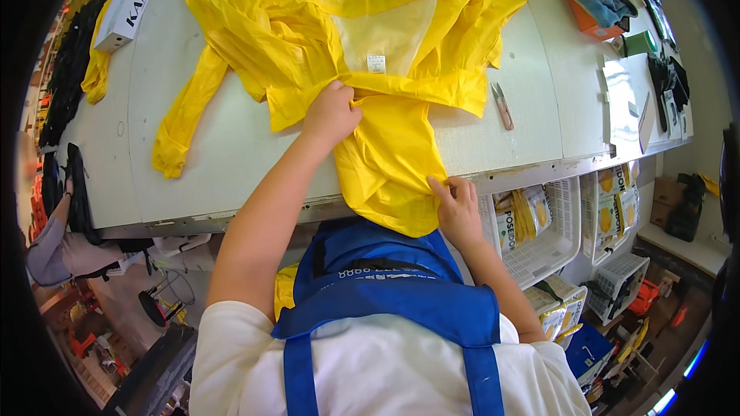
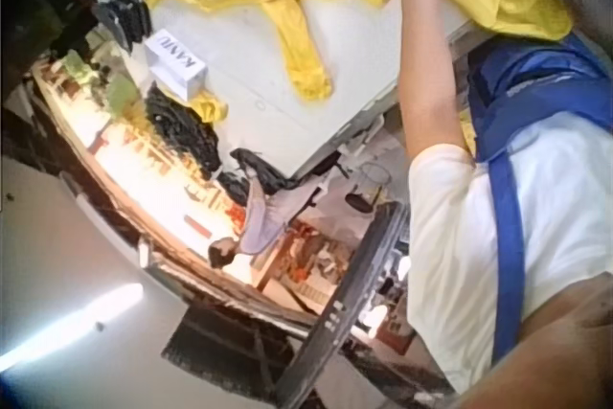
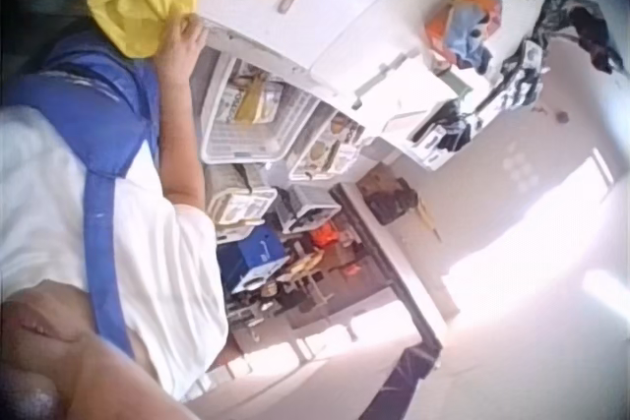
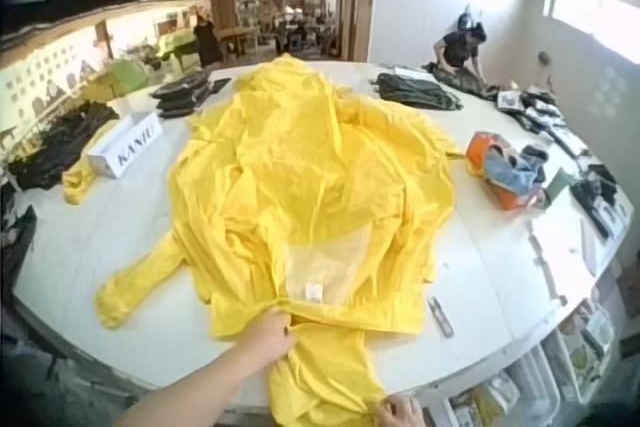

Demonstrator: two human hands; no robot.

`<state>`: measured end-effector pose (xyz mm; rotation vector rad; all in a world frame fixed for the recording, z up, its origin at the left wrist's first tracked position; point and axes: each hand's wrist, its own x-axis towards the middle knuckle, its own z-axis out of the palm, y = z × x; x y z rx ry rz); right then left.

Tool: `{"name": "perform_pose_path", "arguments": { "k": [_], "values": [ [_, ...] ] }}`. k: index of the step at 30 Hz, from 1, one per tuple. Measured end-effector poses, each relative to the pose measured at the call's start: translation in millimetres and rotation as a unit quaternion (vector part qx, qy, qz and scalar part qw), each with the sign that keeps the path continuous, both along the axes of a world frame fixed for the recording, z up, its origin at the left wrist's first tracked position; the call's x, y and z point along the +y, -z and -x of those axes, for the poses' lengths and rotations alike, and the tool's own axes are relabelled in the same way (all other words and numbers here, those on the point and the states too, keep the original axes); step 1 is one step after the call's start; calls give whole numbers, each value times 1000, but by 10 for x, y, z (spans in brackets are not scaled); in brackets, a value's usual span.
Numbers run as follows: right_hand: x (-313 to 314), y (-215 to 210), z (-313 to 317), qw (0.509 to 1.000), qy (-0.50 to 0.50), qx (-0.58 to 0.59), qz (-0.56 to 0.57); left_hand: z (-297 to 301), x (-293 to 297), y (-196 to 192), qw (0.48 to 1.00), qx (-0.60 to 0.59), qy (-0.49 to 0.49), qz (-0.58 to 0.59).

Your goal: The person trims loose threads and tags from a yellow raincoat using scissors, then folds the garment into a compact rectangle. The person places the folded raincoat into a yellow plastic bag and sets it aside.

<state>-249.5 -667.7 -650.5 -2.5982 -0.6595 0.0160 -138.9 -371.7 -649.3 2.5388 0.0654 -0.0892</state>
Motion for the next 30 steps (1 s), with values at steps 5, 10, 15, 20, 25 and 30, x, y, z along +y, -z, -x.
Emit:
{"name": "perform_pose_path", "arguments": {
  "k": [5,10,15,20,25,30],
  "values": [
    [-158,-362,-129,985,-147,87,26,135,-131,9,984,-104,-7,-141],
    [-230,-309,-231,962,-234,10,141,804,-306,-26,938,-232,233,-113],
    [109,-213,-429,944,-320,-12,74,882,-407,157,964,-72,210,-143],
    [483,-119,-796,971,58,231,-27,733,-30,211,936,39,91,339],
    [655,-94,-856,974,85,207,38,1146,-265,-425,948,-263,175,-28],
    [661,-159,-739,998,41,42,-27,1218,-523,200,971,-187,146,-34]
  ]
}}
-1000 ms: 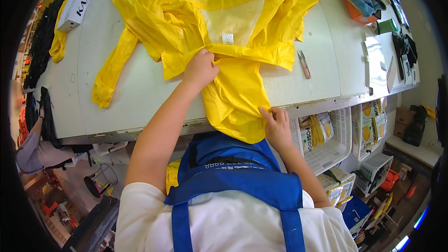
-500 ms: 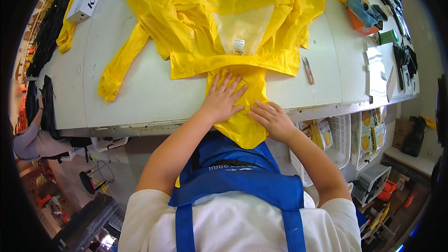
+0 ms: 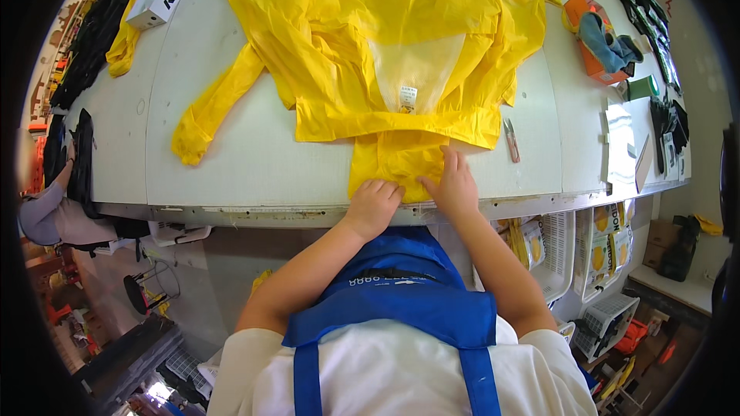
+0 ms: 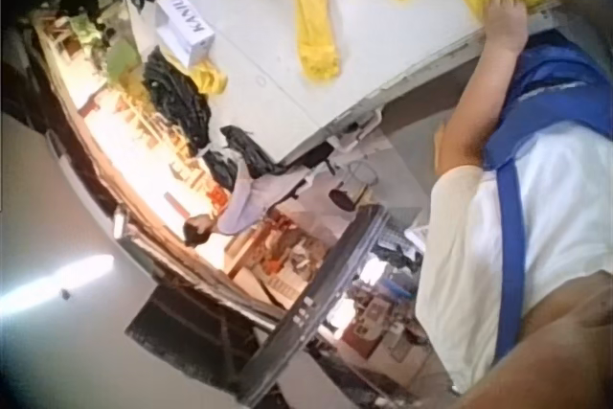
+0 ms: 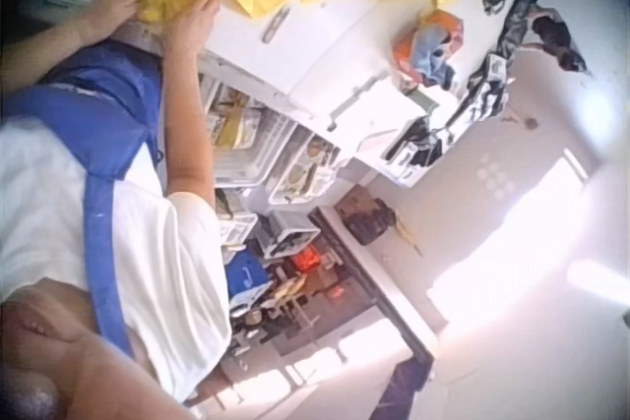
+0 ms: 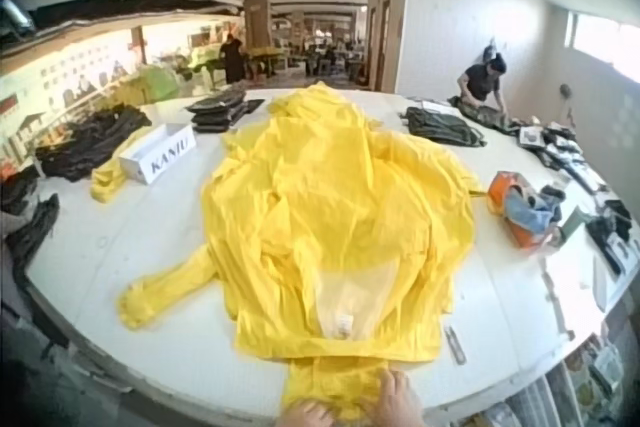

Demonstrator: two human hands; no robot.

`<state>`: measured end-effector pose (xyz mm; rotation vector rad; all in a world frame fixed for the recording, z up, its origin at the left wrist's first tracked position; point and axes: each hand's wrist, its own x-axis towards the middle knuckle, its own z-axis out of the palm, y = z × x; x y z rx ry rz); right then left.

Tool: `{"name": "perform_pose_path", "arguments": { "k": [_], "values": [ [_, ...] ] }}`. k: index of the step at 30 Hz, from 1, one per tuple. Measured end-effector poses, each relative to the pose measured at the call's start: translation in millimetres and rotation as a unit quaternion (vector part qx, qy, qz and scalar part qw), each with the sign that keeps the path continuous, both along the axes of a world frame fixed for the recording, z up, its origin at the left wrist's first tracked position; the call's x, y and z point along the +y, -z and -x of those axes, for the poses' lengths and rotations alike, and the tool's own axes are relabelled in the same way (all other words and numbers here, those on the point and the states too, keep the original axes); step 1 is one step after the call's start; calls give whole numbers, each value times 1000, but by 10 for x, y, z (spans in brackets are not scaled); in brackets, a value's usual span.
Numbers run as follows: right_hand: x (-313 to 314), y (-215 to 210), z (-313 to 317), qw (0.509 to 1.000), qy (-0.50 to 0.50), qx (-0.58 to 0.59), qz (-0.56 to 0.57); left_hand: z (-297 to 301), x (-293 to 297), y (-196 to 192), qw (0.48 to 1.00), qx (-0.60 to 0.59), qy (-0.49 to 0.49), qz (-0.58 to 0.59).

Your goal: The person trims loose threads and tags from a yellow raincoat using scissors, then folds the garment into a compact rectangle. The person places the folded raincoat into a yellow plastic bag and sets it aside.

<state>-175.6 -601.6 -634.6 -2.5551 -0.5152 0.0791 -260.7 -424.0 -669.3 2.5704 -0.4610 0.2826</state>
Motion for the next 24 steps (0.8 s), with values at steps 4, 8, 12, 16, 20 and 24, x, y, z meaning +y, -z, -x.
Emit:
{"name": "perform_pose_path", "arguments": {
  "k": [4,8,12,16,20,24],
  "values": [
    [-197,31,132,974,-192,-118,4,-230,149,-32,981,177,8,82],
    [-13,-100,-58,975,-198,-86,43,-611,185,-219,940,319,-56,105],
    [-59,-8,-158,945,-280,-164,26,-691,225,-39,927,340,-52,146],
    [-70,115,-505,951,-310,-5,19,-643,136,-545,995,-90,-25,-22],
    [39,23,-607,976,-211,53,-7,-780,226,-174,982,180,-14,-57],
    [1,27,-664,962,-256,-96,-18,-997,254,-119,968,233,-85,31]
  ]
}}
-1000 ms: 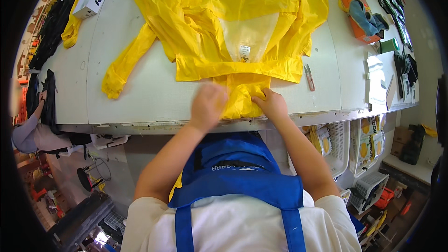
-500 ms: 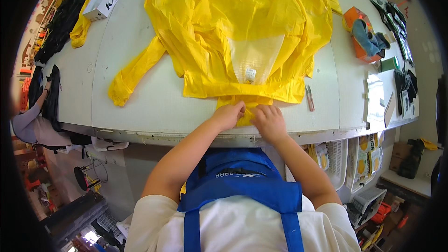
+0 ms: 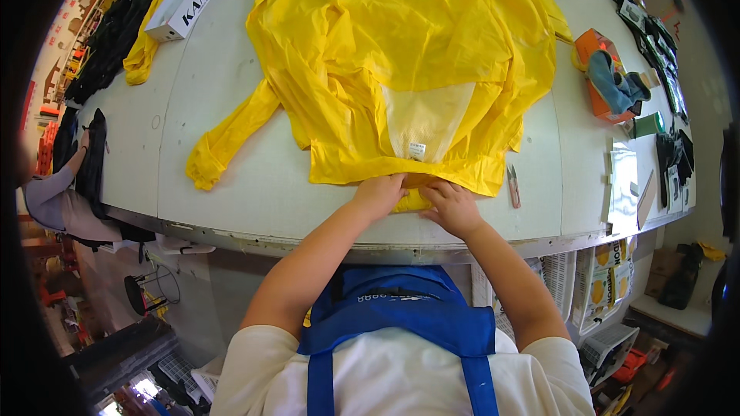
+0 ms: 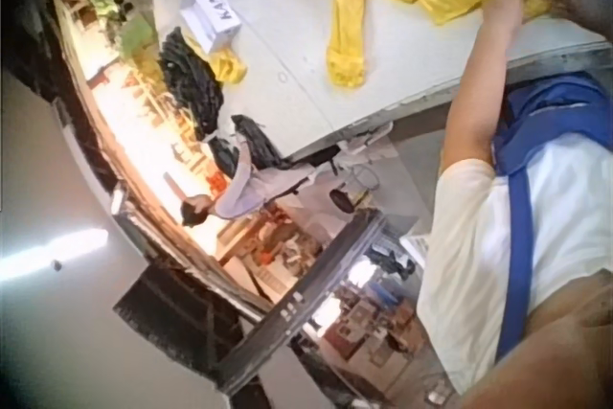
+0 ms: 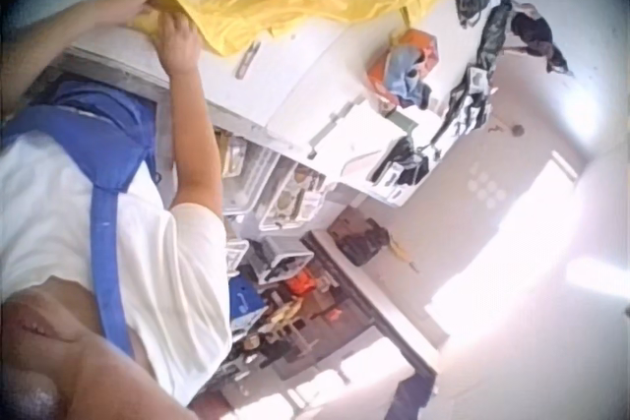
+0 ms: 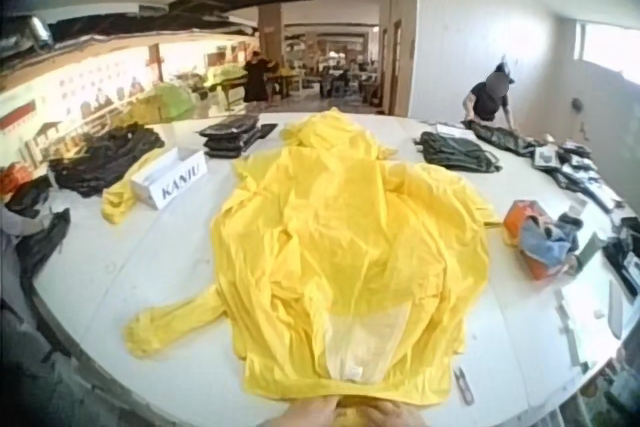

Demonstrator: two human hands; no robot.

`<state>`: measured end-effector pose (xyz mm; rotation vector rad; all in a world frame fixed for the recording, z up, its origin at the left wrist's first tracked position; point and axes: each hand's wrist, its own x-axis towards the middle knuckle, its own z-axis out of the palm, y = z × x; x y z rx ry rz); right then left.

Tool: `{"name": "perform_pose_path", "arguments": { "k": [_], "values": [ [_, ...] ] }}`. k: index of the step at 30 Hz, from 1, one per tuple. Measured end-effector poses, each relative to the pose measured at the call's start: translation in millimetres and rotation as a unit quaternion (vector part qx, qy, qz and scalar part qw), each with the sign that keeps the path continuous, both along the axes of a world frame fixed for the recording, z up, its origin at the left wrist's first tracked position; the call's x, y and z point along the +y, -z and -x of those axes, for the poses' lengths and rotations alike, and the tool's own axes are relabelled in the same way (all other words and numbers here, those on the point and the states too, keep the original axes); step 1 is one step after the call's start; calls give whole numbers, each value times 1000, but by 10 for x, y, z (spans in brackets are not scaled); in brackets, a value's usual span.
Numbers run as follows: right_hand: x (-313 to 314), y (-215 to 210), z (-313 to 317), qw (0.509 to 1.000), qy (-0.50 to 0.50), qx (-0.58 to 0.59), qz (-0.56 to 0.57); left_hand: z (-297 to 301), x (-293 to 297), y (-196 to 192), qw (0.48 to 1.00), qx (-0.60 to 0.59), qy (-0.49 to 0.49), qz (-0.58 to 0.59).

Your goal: The person trims loose threads and tags from a yellow raincoat using scissors, then folds the garment into a compact rectangle. The person places the folded raincoat into a yellow plastic bag and sets it aside.

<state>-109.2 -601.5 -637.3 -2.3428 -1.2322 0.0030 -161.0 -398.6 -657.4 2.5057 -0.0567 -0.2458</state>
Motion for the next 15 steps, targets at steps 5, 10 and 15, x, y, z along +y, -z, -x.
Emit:
{"name": "perform_pose_path", "arguments": {
  "k": [5,10,15],
  "values": [
    [-53,142,-166,995,7,94,40,66,207,-141,990,-120,63,34],
    [95,71,-185,989,92,111,34,-122,264,-70,998,-65,14,13],
    [117,-13,-226,997,36,-46,54,-195,264,-42,996,-74,1,-49]
  ]
}}
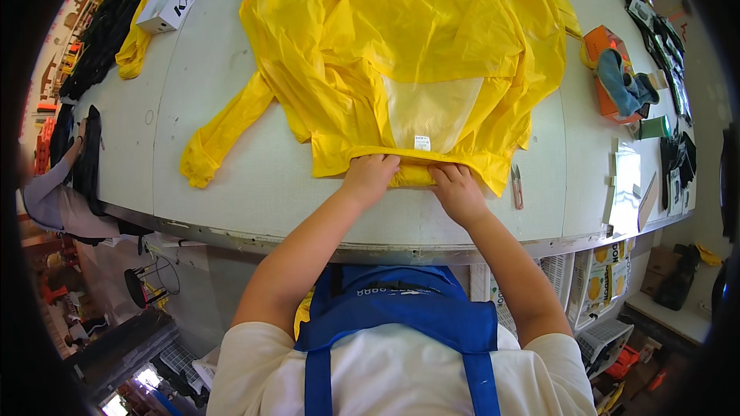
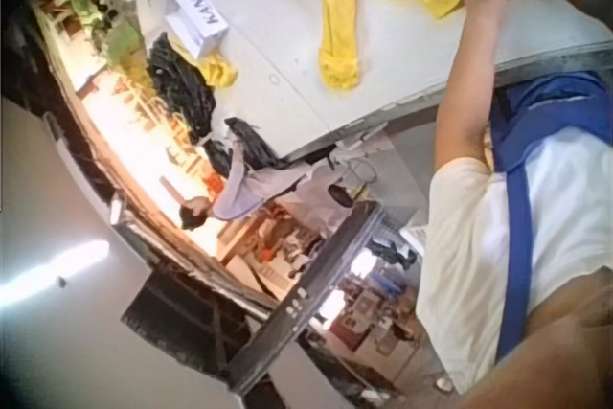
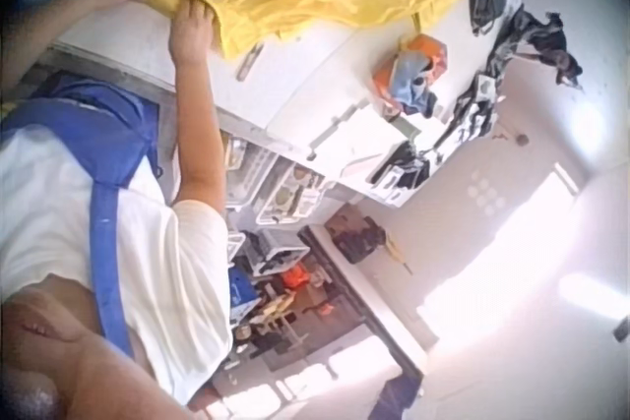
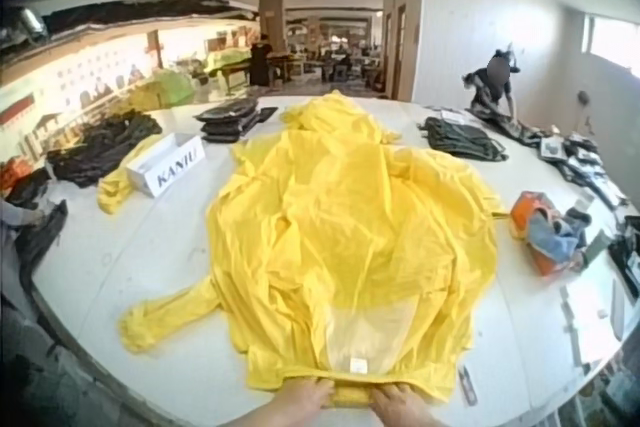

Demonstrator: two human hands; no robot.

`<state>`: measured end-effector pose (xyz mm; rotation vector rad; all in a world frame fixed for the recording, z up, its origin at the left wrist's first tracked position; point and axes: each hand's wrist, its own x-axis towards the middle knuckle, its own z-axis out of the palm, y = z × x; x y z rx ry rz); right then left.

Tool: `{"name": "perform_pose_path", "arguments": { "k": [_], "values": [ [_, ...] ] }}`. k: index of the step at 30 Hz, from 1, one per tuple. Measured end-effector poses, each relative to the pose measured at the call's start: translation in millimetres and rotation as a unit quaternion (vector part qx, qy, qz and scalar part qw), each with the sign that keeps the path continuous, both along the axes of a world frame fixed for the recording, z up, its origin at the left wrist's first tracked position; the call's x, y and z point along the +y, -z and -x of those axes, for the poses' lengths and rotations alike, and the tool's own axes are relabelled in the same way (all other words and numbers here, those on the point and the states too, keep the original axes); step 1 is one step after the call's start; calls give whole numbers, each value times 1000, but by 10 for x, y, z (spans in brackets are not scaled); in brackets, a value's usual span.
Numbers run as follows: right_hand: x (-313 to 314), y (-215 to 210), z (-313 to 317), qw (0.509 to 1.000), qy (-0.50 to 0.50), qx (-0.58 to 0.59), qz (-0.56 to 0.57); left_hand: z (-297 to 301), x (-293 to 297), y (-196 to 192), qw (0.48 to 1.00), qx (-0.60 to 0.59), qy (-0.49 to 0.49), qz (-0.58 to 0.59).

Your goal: The person trims loose threads and tags from a yellow raincoat using scissors, then folds the garment into a compact rectangle. The person places the folded raincoat into a yellow plastic bag and sets it aside.

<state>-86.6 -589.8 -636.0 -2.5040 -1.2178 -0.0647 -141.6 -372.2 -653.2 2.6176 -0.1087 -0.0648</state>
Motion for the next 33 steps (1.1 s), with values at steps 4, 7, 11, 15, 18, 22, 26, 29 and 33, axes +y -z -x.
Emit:
{"name": "perform_pose_path", "arguments": {
  "k": [4,7,11,15,18,22,26,29,33],
  "values": [
    [1,28,-176,995,23,94,39,65,3,-223,992,-123,33,20],
    [66,-86,-185,987,61,146,16,49,130,-240,997,-55,53,-7],
    [47,-284,-154,997,32,62,36,-49,250,-346,999,4,46,-24],
    [14,-258,-179,997,-5,-8,73,-49,252,-304,992,-103,42,-61],
    [42,-290,-238,999,-21,20,34,-111,271,-547,993,-5,19,-116],
    [28,-424,-229,996,-1,57,76,-23,271,-781,995,-19,50,-85],
    [72,-466,-161,998,-3,45,52,60,330,-564,986,-99,60,-120],
    [59,-495,-76,997,-2,46,63,130,330,-217,996,-48,23,-70],
    [190,-159,-79,999,-20,22,37,218,351,-334,933,74,-225,272]
  ]
}}
